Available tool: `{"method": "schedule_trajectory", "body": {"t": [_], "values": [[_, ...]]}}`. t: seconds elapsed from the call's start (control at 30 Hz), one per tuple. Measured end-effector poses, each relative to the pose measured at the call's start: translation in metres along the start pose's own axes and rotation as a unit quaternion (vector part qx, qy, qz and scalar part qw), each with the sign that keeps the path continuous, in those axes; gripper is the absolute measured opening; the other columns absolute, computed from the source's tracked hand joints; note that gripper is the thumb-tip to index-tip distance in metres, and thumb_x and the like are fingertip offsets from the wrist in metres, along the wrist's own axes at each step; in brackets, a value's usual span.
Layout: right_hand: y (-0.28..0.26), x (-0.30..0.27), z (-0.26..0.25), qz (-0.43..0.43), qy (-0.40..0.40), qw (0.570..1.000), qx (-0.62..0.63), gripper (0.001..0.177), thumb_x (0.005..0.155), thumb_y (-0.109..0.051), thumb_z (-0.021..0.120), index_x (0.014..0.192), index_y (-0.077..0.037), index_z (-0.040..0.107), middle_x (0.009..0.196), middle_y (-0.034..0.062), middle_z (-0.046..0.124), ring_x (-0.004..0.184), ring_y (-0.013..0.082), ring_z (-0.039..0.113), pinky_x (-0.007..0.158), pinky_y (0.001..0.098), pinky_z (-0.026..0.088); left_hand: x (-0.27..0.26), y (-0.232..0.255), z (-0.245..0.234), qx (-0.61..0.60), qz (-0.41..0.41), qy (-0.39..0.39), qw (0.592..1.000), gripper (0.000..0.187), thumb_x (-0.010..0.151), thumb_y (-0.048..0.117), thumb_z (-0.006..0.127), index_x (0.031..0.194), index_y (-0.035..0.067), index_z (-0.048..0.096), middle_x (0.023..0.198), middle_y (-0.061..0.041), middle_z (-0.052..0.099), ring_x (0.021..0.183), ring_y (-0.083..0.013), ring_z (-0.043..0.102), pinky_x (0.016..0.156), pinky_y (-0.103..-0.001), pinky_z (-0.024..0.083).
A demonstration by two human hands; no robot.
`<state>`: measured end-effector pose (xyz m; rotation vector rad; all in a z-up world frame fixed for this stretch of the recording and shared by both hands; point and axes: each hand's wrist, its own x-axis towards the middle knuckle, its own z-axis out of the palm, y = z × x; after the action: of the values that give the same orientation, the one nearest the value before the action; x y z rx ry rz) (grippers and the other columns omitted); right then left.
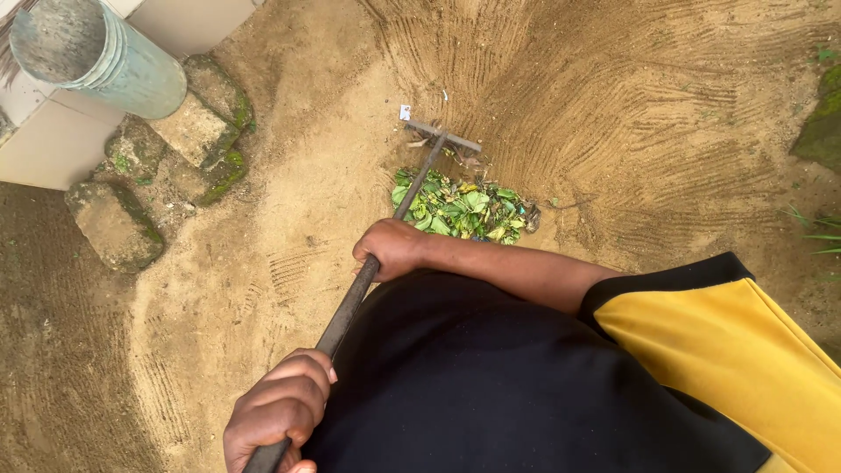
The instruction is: Raking fallen leaves and debris into a pile on a sandy yard surface.
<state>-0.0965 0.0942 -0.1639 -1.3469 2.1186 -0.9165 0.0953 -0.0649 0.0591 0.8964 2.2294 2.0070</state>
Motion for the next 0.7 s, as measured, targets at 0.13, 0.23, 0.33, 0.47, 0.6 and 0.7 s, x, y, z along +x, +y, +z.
{"method": "schedule_trajectory", "body": {"t": [0.13,0.23,0.33,0.47,0.6,0.7], "values": [[0.029,0.009,-0.036,-0.041,0.019,0.999,-0.013,0.042,0.086,-0.039,0.075,0.061,-0.011,0.055,0.058,0.0093,0.057,0.058,0.0310,0.061,0.059,0.0471,0.047,0.031,-0.014,0.025,0.011,0.000,0.118,0.993,0.046,0.089,0.040,0.074,0.067,0.013,0.044,0.065,-0.002,0.047,0.069,-0.0202,0.054,0.082,-0.045,0.051],[0.059,0.021,-0.064,-0.057,0.011,0.998,-0.039,0.040,0.085,-0.037,0.076,0.063,-0.011,0.055,0.060,0.0109,0.058,0.061,0.0331,0.061,0.061,0.0475,0.047,0.069,-0.026,0.029,0.029,0.019,0.128,0.991,0.043,0.088,0.037,0.070,0.066,0.011,0.045,0.064,-0.003,0.046,0.067,-0.0203,0.052,0.080,-0.044,0.050],[0.093,0.036,-0.083,-0.031,-0.045,0.998,-0.038,0.027,0.074,-0.028,0.075,0.064,-0.012,0.056,0.064,0.0091,0.061,0.063,0.0288,0.066,0.062,0.0468,0.048,0.099,-0.046,0.039,0.053,-0.008,0.139,0.989,0.039,0.092,0.031,0.068,0.068,0.009,0.047,0.066,-0.005,0.047,0.070,-0.0226,0.052,0.085,-0.046,0.048],[0.141,0.052,-0.091,-0.055,-0.066,0.996,-0.033,0.023,0.071,-0.026,0.076,0.064,-0.011,0.059,0.067,0.0109,0.063,0.068,0.0332,0.063,0.063,0.0475,0.047,0.128,-0.087,0.055,0.075,-0.039,0.230,0.970,0.034,0.092,0.024,0.064,0.069,0.009,0.044,0.068,-0.003,0.047,0.070,-0.0210,0.051,0.085,-0.043,0.048],[0.180,0.058,-0.072,-0.024,-0.121,0.992,0.024,0.018,0.072,-0.023,0.072,0.064,-0.012,0.060,0.065,0.0099,0.063,0.064,0.0308,0.065,0.063,0.0460,0.048,0.146,-0.114,0.063,0.082,-0.060,0.234,0.967,0.032,0.092,0.021,0.065,0.070,0.009,0.045,0.068,-0.004,0.046,0.069,-0.0217,0.051,0.084,-0.043,0.048],[0.178,0.059,-0.075,-0.035,-0.117,0.992,0.032,0.023,0.073,-0.023,0.074,0.063,-0.011,0.058,0.064,0.0112,0.060,0.062,0.0323,0.062,0.062,0.0465,0.047,0.151,-0.109,0.063,0.061,-0.058,0.257,0.963,0.029,0.091,0.022,0.063,0.071,0.008,0.046,0.069,-0.005,0.047,0.072,-0.0222,0.049,0.084,-0.041,0.044]]}}
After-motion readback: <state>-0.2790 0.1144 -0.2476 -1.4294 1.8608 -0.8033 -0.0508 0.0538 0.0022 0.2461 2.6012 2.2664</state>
